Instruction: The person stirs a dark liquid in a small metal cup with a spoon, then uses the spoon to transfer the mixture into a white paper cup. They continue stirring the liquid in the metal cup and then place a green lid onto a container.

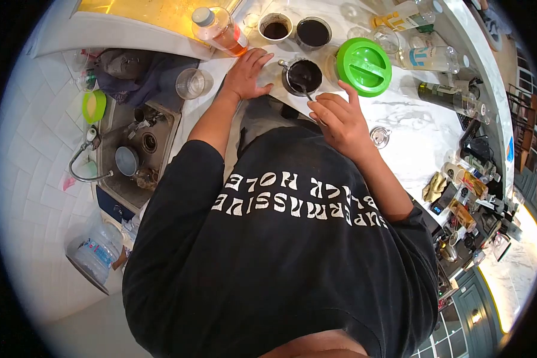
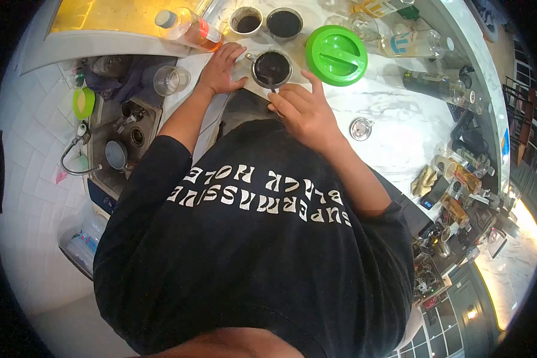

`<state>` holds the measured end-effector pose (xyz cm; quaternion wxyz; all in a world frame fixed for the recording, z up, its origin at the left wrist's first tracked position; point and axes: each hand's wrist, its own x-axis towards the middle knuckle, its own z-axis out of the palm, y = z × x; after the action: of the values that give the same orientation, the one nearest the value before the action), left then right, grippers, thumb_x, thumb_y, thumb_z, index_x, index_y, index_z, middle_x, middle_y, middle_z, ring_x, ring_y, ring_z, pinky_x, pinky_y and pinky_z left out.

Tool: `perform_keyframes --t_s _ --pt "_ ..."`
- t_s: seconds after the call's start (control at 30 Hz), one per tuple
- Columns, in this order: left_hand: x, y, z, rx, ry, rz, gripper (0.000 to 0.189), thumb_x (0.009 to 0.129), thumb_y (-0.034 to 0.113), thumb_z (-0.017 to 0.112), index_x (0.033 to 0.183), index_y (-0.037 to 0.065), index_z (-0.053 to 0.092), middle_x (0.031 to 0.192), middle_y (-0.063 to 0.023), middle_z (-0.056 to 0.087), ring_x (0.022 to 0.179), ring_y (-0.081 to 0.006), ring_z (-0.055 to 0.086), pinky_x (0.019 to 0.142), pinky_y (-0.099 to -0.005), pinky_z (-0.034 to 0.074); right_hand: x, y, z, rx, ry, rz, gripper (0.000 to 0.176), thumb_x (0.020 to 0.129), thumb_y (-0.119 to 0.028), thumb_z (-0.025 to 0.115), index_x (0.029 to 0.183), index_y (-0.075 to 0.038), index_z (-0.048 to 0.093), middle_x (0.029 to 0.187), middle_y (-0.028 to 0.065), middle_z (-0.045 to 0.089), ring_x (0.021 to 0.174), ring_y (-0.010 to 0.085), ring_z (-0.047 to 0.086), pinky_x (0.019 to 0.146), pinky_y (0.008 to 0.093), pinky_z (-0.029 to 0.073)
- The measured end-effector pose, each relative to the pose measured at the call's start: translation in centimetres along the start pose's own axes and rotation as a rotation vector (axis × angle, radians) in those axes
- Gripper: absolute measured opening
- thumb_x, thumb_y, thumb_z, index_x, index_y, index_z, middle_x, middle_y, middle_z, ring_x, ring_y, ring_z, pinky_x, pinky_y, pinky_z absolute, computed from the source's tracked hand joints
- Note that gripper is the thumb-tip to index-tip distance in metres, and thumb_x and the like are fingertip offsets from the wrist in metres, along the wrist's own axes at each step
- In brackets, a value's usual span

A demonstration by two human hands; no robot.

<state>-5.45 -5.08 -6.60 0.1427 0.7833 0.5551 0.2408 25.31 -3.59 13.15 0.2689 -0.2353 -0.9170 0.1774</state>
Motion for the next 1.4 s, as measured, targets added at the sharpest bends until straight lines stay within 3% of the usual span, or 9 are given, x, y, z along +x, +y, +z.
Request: perform_keyframes --t_s 0.27,0.47,0.8,0.9,1.0,1.4 --pt "0.0 0.3 -0.3 -0.017 0.002 0.012 0.094 0.074 0.042 0.085 0.156 0.017 0.045 0.150 -0.0137 0.051 0.142 -0.0366 0.046 0.122 -0.0486 0.039 0.3 0.9 -0.7 0.009 -0.041 0.031 0.029 0.088 -0.005 0.081 0.115 -0.008 0.070 0.101 0.0064 0.073 0.103 0.0240 0.072 0.110 0.0547 0.046" --pt "-0.2 -0.1 0.1 0.004 -0.020 -0.004 0.096 0.075 0.044 0.084 0.157 0.016 0.044 0.151 -0.0139 0.050 0.143 -0.0362 0.045 0.123 -0.0485 0.037 0.8 1.2 -1.8 -0.010 -0.071 -0.007 0.022 0.089 -0.011 0.081 0.109 -0.009 0.072 0.098 0.0050 0.073 0.100 0.0235 0.071 0.108 0.0548 0.047" --pt "-0.2 -0.2 0.2 -0.014 -0.011 0.011 0.096 0.074 0.043 0.085 0.156 0.016 0.044 0.151 -0.0134 0.049 0.142 -0.0360 0.045 0.123 -0.0485 0.038 1.2 0.8 -2.4 -0.004 -0.125 -0.002 0.024 0.089 -0.009 0.081 0.112 -0.007 0.072 0.098 0.0068 0.073 0.101 0.0238 0.072 0.108 0.0523 0.048" --pt "-0.4 0.0 0.3 -0.007 -0.006 -0.016 0.096 0.074 0.043 0.085 0.156 0.017 0.044 0.152 -0.0129 0.049 0.143 -0.0358 0.045 0.123 -0.0481 0.038 1.1 0.8 -1.8 -0.027 -0.092 0.031 0.025 0.088 -0.011 0.081 0.111 -0.009 0.072 0.098 0.0039 0.073 0.101 0.0231 0.071 0.108 0.0551 0.046" --pt "-0.2 -0.1 0.2 -0.013 0.010 -0.002 0.096 0.074 0.043 0.085 0.157 0.018 0.044 0.152 -0.0126 0.049 0.143 -0.0356 0.045 0.124 -0.0476 0.037 1.1 0.5 -1.5 0.000 -0.116 -0.023 0.026 0.088 -0.010 0.081 0.112 -0.009 0.072 0.098 0.0046 0.073 0.102 0.0235 0.071 0.107 0.0545 0.047" --pt "-0.3 -0.1 0.1 0.017 -0.003 -0.002 0.097 0.074 0.043 0.086 0.158 0.018 0.043 0.152 -0.0128 0.049 0.144 -0.0354 0.045 0.124 -0.0475 0.037 2.5 0.6 -2.2 -0.079 0.053 0.103 0.022 0.092 -0.008 0.078 0.113 -0.008 0.071 0.098 0.0066 0.075 0.098 0.0251 0.072 0.107 0.0520 0.046"
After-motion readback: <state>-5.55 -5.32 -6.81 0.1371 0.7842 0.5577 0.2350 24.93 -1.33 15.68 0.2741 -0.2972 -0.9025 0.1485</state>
